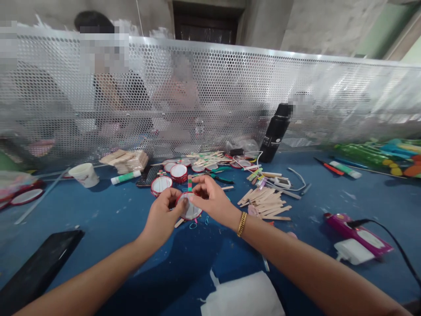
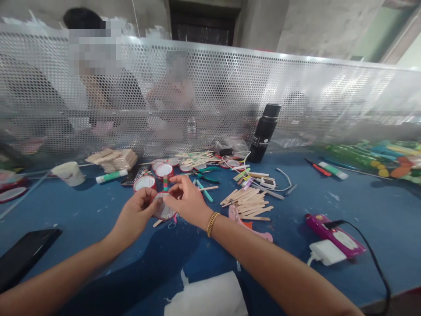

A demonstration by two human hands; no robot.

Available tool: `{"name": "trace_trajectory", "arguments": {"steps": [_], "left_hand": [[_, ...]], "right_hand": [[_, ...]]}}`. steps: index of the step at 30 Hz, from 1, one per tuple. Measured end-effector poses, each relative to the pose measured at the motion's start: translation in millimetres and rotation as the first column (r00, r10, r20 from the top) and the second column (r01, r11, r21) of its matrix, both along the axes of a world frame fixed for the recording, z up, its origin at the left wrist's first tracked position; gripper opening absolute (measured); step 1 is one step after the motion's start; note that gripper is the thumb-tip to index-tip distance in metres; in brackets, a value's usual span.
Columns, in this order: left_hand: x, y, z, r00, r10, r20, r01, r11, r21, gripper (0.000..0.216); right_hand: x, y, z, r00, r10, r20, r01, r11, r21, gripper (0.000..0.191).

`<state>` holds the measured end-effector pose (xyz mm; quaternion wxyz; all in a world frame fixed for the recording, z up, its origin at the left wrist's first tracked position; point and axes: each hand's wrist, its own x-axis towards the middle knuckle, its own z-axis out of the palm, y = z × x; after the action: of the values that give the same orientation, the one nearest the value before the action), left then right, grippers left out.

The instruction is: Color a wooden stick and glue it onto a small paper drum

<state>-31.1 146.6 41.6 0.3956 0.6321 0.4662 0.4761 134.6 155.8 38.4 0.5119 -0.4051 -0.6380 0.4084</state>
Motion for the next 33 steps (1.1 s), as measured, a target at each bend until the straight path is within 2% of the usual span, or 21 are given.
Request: {"name": "trace_trajectory", "arguments": {"steps": [4, 9, 14, 17, 22, 26, 33], "left_hand": [[0, 1, 3.6, 0.999, 0.029, 0.02, -0.028, 0.999, -0.015, 0.028], [0, 3, -0.4, 0.999, 0.004, 0.037, -0.002, 0.998, -0.068, 0.034], [-1, 3, -5.0, 0.96, -0.055, 0.276, 0.111, 0.975, -0.191, 0.038], [-1, 3, -6.8, 0.937, -0.065, 0.345, 0.15, 0.962, -0.226, 0.033], [-2, 4, -8.3, 0.929, -0.1, 0.356, 0.194, 0.951, -0.24, 0.032], [-1, 2, -8.9, 0.944, -0.131, 0.303, 0.208, 0.948, -0.24, 0.033], [1, 4, -15.3, 0.977, -0.098, 0.19, 0.133, 0.975, -0.18, 0.037]], "right_hand": [[-7, -1, -10.8, 0.999, -0.032, 0.006, 0.032, 0.999, 0.0, 0.048], [-9, 0, -16.4, 0.995, -0.096, 0.034, 0.094, 0.995, 0.039, 0.042], [-2, 4, -14.8, 0.987, -0.132, 0.094, 0.132, 0.991, 0.013, 0.043], [1, 7, -14.0, 0.984, -0.142, 0.11, 0.143, 0.99, 0.003, 0.044], [1, 9, -17.1, 0.979, -0.159, 0.124, 0.159, 0.987, 0.012, 0.043], [-1, 9, -22.6, 0.974, -0.184, 0.129, 0.183, 0.983, 0.023, 0.042], [-5, 8, -26.7, 0.984, -0.154, 0.093, 0.155, 0.988, 0.003, 0.042]]}}
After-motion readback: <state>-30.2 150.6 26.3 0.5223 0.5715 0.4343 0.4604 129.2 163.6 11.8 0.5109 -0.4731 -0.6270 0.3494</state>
